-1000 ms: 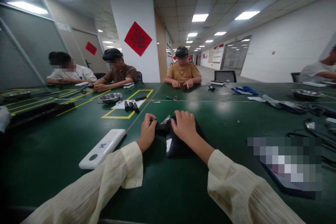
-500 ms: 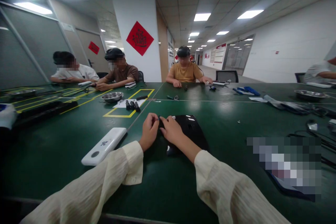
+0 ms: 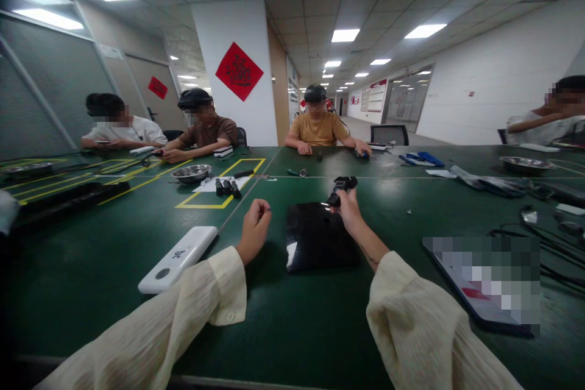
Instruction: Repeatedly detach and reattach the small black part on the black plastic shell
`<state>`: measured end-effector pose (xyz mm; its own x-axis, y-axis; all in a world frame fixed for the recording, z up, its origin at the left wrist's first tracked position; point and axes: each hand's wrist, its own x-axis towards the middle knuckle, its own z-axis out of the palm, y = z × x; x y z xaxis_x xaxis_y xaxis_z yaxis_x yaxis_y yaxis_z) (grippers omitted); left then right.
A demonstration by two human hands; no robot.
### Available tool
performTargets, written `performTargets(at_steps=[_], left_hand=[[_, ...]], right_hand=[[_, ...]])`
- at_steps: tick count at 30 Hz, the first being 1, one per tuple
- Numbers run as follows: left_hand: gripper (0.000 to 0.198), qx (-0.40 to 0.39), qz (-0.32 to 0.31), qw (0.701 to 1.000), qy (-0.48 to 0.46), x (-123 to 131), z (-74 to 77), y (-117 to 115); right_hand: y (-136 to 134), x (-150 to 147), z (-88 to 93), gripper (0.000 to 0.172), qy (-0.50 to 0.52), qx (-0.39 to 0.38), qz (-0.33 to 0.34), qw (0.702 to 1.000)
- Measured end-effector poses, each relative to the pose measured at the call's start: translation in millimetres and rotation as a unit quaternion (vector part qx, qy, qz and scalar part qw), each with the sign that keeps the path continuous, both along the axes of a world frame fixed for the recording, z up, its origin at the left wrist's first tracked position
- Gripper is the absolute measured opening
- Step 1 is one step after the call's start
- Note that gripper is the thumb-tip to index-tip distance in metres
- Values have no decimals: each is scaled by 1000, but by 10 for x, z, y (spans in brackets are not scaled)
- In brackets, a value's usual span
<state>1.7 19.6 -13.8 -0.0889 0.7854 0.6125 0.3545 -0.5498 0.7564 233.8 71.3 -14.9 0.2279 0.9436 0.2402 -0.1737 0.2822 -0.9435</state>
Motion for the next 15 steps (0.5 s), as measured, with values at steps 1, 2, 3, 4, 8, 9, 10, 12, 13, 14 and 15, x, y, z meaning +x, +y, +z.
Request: performTargets(at_steps=[1, 2, 3, 4, 8, 9, 10, 12, 13, 14, 15], left_hand=[[5, -2, -4, 1000, 3, 2, -9, 4], [5, -3, -8, 1000, 6, 6, -19, 9], [6, -5, -13, 1000, 7, 12, -30, 12], [9, -8, -20, 1000, 4, 19, -41, 13], [34, -20, -70, 997, -25, 50, -69, 9], [36, -19, -78, 996, -31, 53, -71, 7], [37, -19, -82, 996, -33, 53, -69, 6], [32, -24, -87, 996, -26, 46, -62, 11], [29, -29, -88, 996, -20, 42, -58, 15], [27, -32, -85, 996, -16, 36, -56, 22], [26, -34, -76, 996, -16, 31, -56, 30]], right_hand=[[-4, 4, -17, 48, -40, 3, -2, 999], [-18, -9, -32, 53, -93, 14, 2, 996], [-45, -38, -42, 58, -159, 34, 13, 987], [-87, -85, -47, 62, -230, 60, 27, 971], [-371, -411, -32, 67, -466, 166, 118, 861], [-446, -507, -29, 67, -501, 176, 137, 836], [-508, -597, -29, 67, -523, 180, 146, 820], [-565, -723, -34, 68, -534, 186, 150, 811], [-552, -745, -37, 69, -527, 191, 156, 813], [-511, -730, -36, 69, -515, 196, 164, 818], [-447, -673, -30, 69, -503, 201, 165, 824]])
